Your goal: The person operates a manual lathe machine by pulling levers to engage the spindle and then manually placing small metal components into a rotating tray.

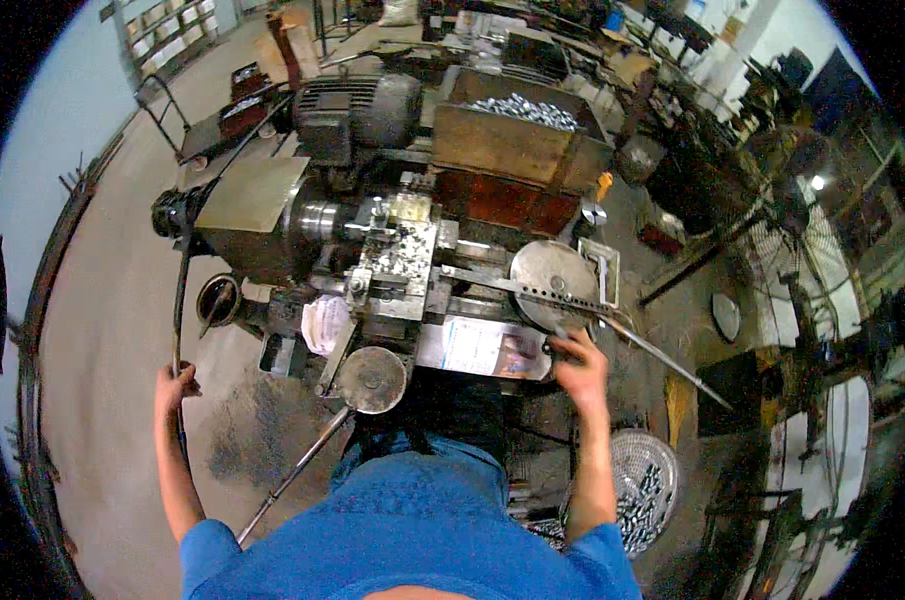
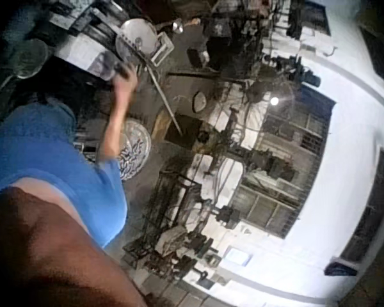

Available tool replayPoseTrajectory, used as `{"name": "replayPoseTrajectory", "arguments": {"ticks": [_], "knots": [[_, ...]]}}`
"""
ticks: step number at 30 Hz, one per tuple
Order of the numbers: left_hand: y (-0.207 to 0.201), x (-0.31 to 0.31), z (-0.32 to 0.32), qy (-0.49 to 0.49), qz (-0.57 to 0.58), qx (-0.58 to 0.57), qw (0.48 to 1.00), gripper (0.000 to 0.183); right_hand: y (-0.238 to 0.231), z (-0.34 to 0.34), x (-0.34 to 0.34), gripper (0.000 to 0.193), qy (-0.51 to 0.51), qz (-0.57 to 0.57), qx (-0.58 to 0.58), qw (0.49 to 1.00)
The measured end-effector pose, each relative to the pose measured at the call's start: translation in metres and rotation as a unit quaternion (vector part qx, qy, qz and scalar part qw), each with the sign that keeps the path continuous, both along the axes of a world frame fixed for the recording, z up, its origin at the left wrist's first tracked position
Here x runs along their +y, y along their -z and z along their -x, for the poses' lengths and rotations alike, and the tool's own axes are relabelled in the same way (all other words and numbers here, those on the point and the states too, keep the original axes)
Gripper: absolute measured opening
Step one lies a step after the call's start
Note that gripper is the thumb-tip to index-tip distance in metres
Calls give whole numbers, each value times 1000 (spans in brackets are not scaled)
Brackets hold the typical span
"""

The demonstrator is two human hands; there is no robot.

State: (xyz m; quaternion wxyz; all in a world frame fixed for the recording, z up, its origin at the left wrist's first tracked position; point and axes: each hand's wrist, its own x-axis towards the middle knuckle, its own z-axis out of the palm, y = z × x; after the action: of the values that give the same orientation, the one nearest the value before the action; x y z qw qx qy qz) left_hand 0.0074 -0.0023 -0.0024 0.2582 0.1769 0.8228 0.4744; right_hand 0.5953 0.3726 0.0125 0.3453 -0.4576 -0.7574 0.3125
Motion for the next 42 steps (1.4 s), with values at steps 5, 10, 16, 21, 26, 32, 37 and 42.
{"name": "replayPoseTrajectory", "arguments": {"ticks": [5,10,16,21,26,32,37,42], "knots": [[2,-18,-15,-16,222,289,931,40,-95,217,16,40,-338,-202,2,919],[-13,-37,-55,-24,239,310,920,53,-108,342,24,28,-367,-335,-286,819],[0,-42,-64,-67,224,378,896,41,-69,381,43,29,-349,-319,-349,809],[-11,-42,-63,-56,267,336,901,33,-71,390,29,28,-324,-137,-266,897],[-18,-39,-55,-42,309,344,886,26,-84,397,20,26,-310,-188,-229,903],[-3,-108,69,-32,396,496,772,10,-77,403,20,22,-301,-214,-237,899],[-8,-119,125,-12,432,515,740,13,-78,400,23,18,-325,-187,-230,898],[-17,-89,100,-104,337,461,814,19,-101,364,12,24,-319,-231,-175,902]]}}
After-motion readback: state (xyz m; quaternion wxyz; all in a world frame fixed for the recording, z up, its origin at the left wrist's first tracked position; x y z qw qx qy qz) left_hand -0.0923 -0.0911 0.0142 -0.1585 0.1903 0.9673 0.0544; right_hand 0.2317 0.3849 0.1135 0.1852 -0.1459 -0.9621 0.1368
